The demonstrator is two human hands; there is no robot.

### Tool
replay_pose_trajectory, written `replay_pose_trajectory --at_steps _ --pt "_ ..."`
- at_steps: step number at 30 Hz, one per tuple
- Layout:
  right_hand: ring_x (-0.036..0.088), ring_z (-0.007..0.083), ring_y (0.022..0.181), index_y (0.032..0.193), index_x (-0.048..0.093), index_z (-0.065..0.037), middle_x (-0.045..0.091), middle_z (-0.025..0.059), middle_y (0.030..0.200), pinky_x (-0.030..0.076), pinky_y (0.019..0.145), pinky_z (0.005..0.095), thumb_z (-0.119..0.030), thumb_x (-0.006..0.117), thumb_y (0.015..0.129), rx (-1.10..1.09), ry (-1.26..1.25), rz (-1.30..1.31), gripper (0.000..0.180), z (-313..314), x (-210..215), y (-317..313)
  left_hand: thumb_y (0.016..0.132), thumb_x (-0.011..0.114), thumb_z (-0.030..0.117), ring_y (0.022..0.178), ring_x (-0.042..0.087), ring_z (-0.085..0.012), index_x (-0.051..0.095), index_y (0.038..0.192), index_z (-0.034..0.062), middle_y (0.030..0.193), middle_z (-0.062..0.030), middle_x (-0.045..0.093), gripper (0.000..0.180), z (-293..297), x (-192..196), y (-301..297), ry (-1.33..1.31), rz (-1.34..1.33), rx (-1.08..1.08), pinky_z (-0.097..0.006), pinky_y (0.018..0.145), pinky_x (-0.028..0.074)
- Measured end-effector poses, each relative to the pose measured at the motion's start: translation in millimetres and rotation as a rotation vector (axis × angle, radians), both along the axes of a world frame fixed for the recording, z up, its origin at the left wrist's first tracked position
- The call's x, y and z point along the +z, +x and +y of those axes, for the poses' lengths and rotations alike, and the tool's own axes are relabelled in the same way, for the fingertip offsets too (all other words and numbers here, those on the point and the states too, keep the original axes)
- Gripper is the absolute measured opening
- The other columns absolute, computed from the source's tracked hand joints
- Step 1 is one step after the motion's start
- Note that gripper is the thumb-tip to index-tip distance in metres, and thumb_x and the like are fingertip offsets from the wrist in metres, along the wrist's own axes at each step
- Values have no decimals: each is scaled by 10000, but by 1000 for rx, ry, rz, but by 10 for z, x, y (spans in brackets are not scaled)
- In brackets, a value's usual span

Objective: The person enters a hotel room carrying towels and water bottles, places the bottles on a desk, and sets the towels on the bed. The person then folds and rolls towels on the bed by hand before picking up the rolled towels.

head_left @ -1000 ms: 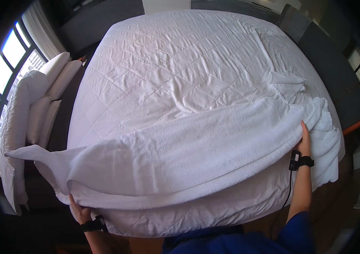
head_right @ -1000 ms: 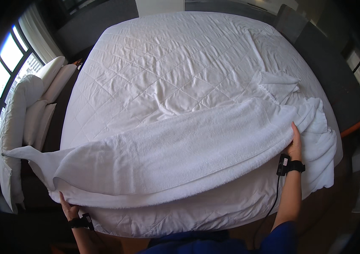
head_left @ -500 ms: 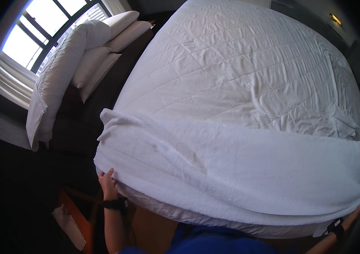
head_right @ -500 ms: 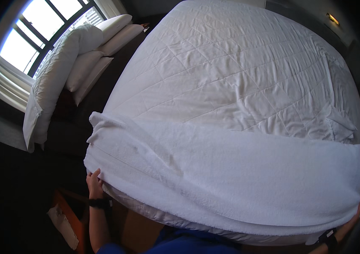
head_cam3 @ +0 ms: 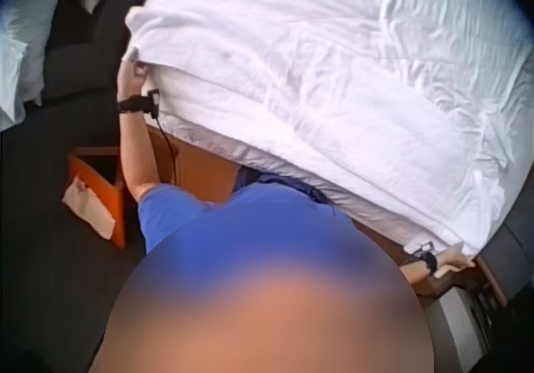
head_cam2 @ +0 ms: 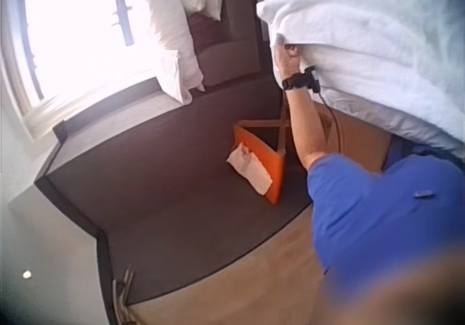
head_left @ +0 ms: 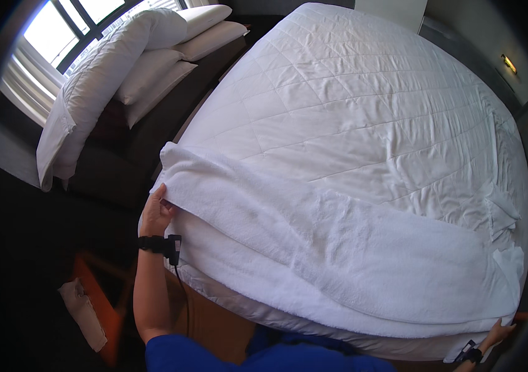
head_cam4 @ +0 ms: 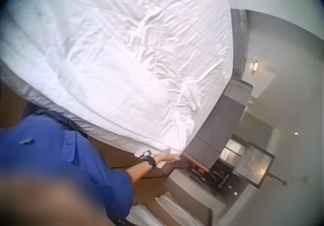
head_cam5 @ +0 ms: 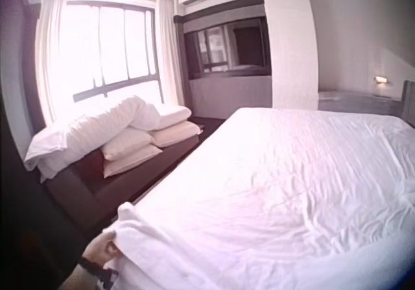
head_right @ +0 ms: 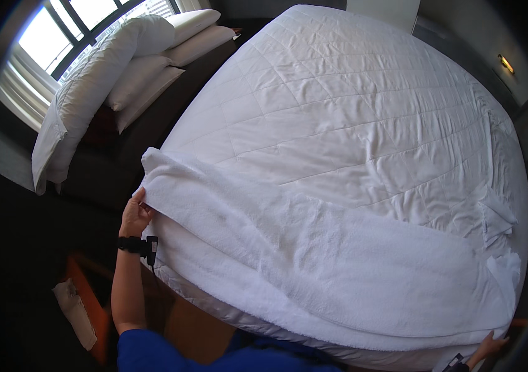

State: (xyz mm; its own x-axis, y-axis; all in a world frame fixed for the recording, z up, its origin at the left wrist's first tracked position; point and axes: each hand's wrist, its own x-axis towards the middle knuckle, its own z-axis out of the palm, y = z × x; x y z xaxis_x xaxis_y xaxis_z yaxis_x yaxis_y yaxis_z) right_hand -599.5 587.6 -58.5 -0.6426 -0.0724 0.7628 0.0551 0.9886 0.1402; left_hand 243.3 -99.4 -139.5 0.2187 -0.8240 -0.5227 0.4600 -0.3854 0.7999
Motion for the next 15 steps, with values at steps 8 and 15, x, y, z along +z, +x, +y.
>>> replay_pose_trajectory --at_steps 8,15 --pt "288 342 1306 1263 414 -87 354 184 1358 173 1050 601 -227 705 664 1340 457 -1119 680 -2934 -441 3411 908 468 124 944 577 -291 490 969 -76 961 -180 583 210 -319 335 472 -204 206 29 -397 927 444" --pt "619 371 854 1082 566 12 626 235 925 491 742 348 108 489 746 1299 -55 -458 358 -3908 376 1883 909 475 85 984 541 -276 454 1026 -24 1030 -142 512 162 -1498 1216 -278 -353 106 -101 -434 899 478"
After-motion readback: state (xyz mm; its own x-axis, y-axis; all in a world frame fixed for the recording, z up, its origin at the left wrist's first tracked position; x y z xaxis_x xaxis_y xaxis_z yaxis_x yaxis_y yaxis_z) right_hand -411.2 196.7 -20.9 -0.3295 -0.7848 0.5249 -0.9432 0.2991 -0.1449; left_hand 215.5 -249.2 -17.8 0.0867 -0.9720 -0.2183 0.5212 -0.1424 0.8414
